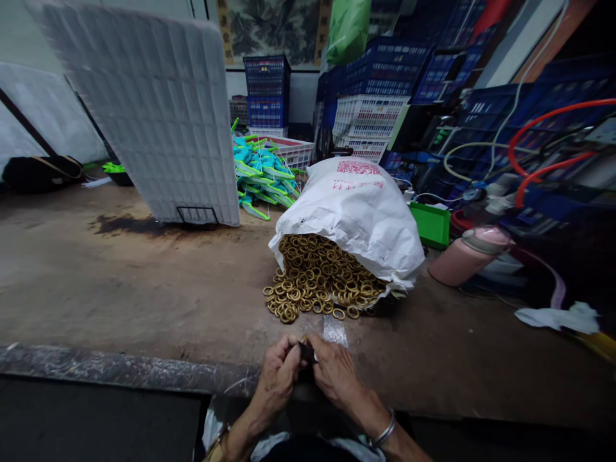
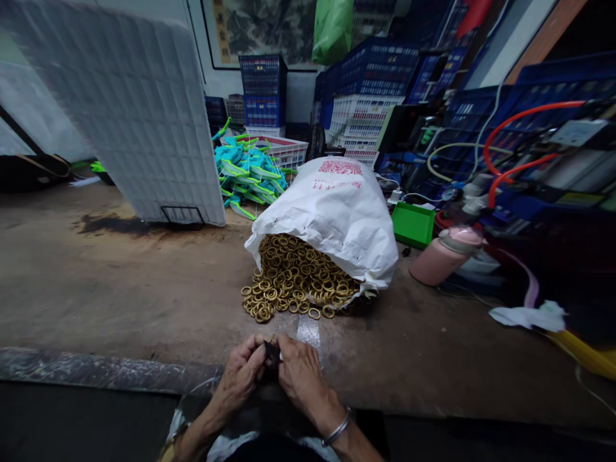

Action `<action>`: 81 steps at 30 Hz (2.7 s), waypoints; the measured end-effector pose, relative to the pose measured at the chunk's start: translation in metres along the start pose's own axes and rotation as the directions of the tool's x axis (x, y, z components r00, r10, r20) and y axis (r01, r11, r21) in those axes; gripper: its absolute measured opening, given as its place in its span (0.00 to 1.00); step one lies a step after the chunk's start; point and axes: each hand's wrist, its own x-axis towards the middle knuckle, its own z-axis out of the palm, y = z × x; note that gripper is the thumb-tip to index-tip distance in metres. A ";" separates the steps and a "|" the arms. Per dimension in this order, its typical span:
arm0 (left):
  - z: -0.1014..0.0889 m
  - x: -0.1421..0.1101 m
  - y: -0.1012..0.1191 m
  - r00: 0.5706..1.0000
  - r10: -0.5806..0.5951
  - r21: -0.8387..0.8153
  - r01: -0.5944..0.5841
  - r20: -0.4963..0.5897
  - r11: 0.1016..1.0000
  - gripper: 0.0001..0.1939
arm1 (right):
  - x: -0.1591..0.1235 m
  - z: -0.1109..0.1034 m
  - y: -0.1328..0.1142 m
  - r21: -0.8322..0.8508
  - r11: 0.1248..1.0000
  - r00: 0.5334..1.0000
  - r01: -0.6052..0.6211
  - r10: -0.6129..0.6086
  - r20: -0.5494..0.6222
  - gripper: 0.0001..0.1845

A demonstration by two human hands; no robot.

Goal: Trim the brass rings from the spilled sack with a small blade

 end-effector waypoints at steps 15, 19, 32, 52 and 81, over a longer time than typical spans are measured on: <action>-0.007 -0.007 -0.004 0.981 -0.182 -0.352 0.195 0.070 0.915 0.16 | 0.029 -0.019 0.048 -0.142 0.901 0.889 -0.411 0.361 -0.283 0.12; -0.011 -0.008 -0.001 0.964 -0.242 -0.468 0.265 0.110 0.843 0.11 | 0.035 -0.019 0.051 -0.164 0.878 0.875 -0.449 0.396 -0.279 0.10; -0.006 0.000 -0.012 0.987 -0.150 -0.186 0.137 -0.056 0.973 0.20 | 0.000 -0.001 0.011 0.296 0.952 0.987 0.073 -0.027 -0.156 0.04; -0.015 -0.003 -0.011 0.979 -0.193 -0.082 0.197 0.062 0.977 0.19 | 0.009 0.006 -0.009 0.734 0.675 0.994 -0.068 0.107 -0.007 0.12; -0.011 -0.018 -0.001 0.978 -0.192 -0.331 0.208 0.080 0.920 0.17 | 0.030 0.004 0.015 -0.157 0.980 0.982 -0.119 0.093 -0.162 0.14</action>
